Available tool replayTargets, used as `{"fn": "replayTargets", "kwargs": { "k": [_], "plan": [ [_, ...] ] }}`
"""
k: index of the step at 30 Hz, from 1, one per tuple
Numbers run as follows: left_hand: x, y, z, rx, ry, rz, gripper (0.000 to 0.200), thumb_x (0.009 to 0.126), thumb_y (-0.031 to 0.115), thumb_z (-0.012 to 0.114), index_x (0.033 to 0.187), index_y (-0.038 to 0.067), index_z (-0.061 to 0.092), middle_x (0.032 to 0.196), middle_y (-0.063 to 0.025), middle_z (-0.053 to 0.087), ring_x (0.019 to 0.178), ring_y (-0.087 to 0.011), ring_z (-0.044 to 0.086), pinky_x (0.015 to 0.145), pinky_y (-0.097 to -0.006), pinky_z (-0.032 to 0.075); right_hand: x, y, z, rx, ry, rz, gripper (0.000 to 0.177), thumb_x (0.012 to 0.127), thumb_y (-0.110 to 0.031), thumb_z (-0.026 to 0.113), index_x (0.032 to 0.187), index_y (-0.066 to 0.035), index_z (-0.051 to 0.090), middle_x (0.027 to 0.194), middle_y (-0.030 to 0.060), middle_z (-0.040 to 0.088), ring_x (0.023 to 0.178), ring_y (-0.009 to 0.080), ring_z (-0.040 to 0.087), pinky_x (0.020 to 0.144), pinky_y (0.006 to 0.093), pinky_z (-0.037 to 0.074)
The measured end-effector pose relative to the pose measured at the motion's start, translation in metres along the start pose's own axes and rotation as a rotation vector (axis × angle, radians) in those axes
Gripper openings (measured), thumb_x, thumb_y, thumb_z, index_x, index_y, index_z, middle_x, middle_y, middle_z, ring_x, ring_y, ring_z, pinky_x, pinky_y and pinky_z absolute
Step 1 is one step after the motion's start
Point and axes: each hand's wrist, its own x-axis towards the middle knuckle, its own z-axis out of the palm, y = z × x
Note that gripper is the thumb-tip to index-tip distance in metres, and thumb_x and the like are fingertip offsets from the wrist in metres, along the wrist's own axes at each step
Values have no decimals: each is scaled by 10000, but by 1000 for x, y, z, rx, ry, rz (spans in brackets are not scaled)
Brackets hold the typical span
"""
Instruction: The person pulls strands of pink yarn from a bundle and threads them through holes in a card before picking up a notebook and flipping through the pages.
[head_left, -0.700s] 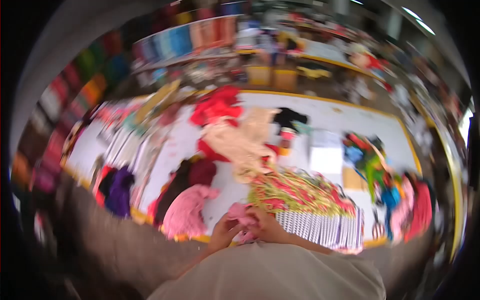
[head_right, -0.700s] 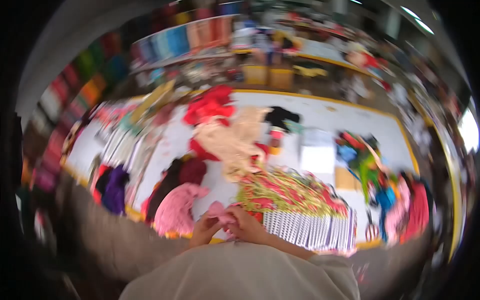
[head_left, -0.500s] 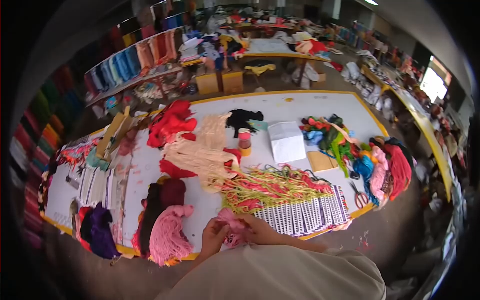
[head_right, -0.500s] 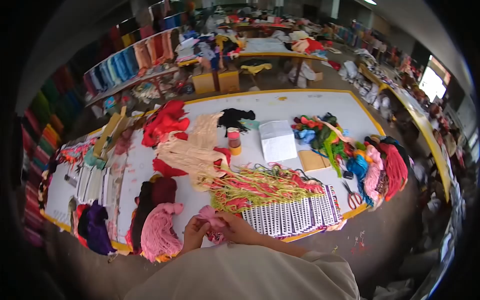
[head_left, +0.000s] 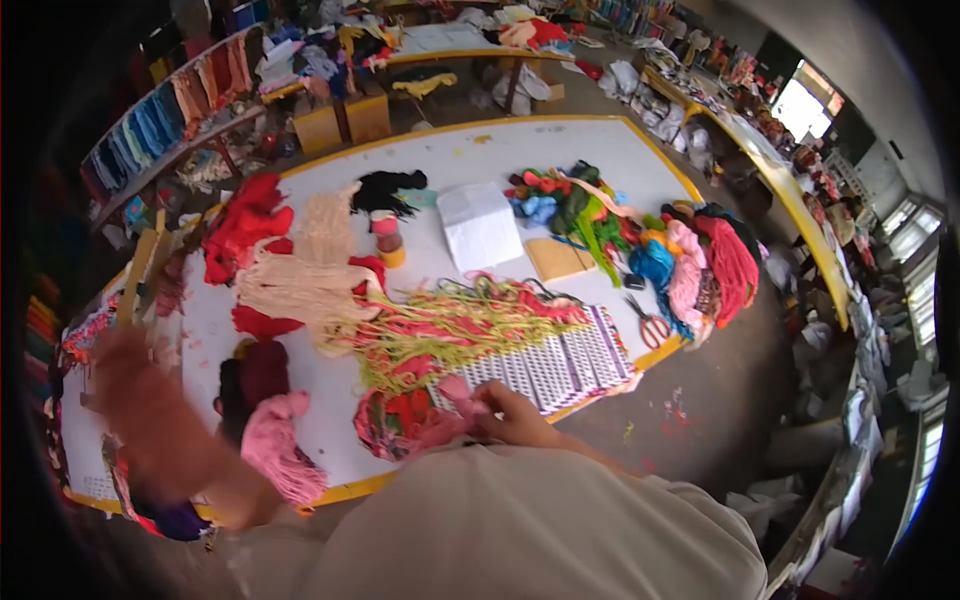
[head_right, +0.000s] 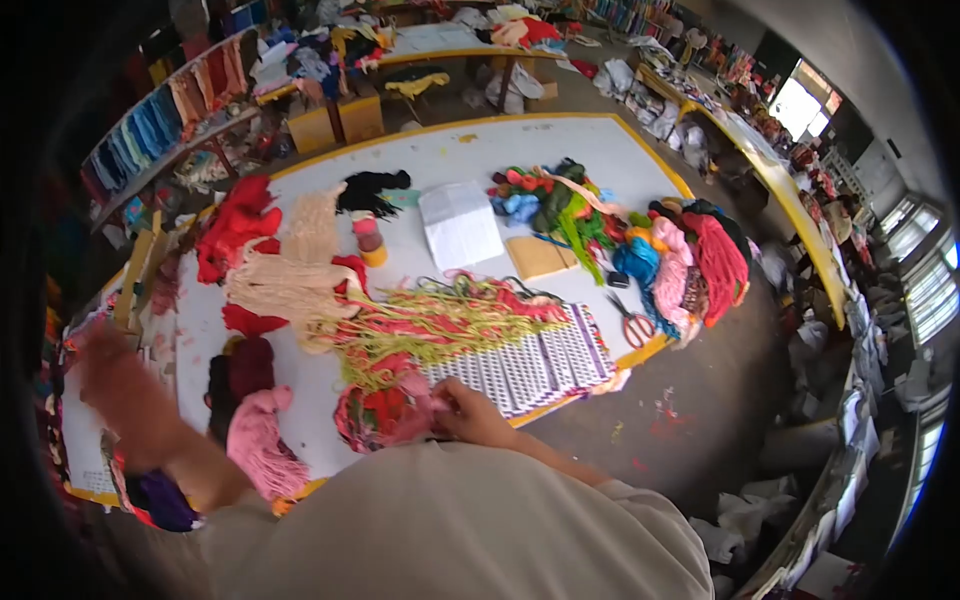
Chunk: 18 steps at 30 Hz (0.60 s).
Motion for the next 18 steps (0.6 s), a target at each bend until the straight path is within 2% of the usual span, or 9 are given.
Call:
{"fn": "replayTargets", "kwargs": {
  "k": [6, 10, 16, 18],
  "plan": [
    [-59, -70, 26, -31, 124, 0, 245, 994, 163, 414, 1154, 33, 547, 922, -63, 593, 798, -101, 557, 690, -261, 469, 2, 4, -59, -145, -113, -17, 314, 835, -129, 648, 1115, -67, 519, 903, 161, 661, 872, 297, 667, 759, 384, 515],
    [-105, -80, 51, 24, 217, 18, 249, 987, 170, 425, 1159, 35, 546, 935, -64, 593, 811, -104, 557, 703, -265, 466, 3, 14, -75, -139, -107, 0, 312, 827, -116, 643, 1104, -56, 514, 904, 166, 663, 875, 303, 667, 773, 388, 515],
    [-148, -70, 86, 140, 283, 121, 257, 978, 182, 442, 1166, 39, 544, 953, -65, 593, 831, -108, 557, 722, -271, 460, 8, 18, -81, -78, -214, 49, 313, 818, -86, 637, 1104, -57, 512, 875, 128, 634, 830, 249, 641, 751, 356, 506],
    [-160, -62, 97, 186, 301, 164, 261, 975, 185, 447, 1168, 40, 544, 960, -65, 593, 838, -109, 557, 728, -273, 458, 11, 23, -75, -81, -260, 129, 292, 842, -61, 626, 1110, -65, 512, 920, 56, 591, 873, 146, 583, 771, 302, 487]
  ]
}}
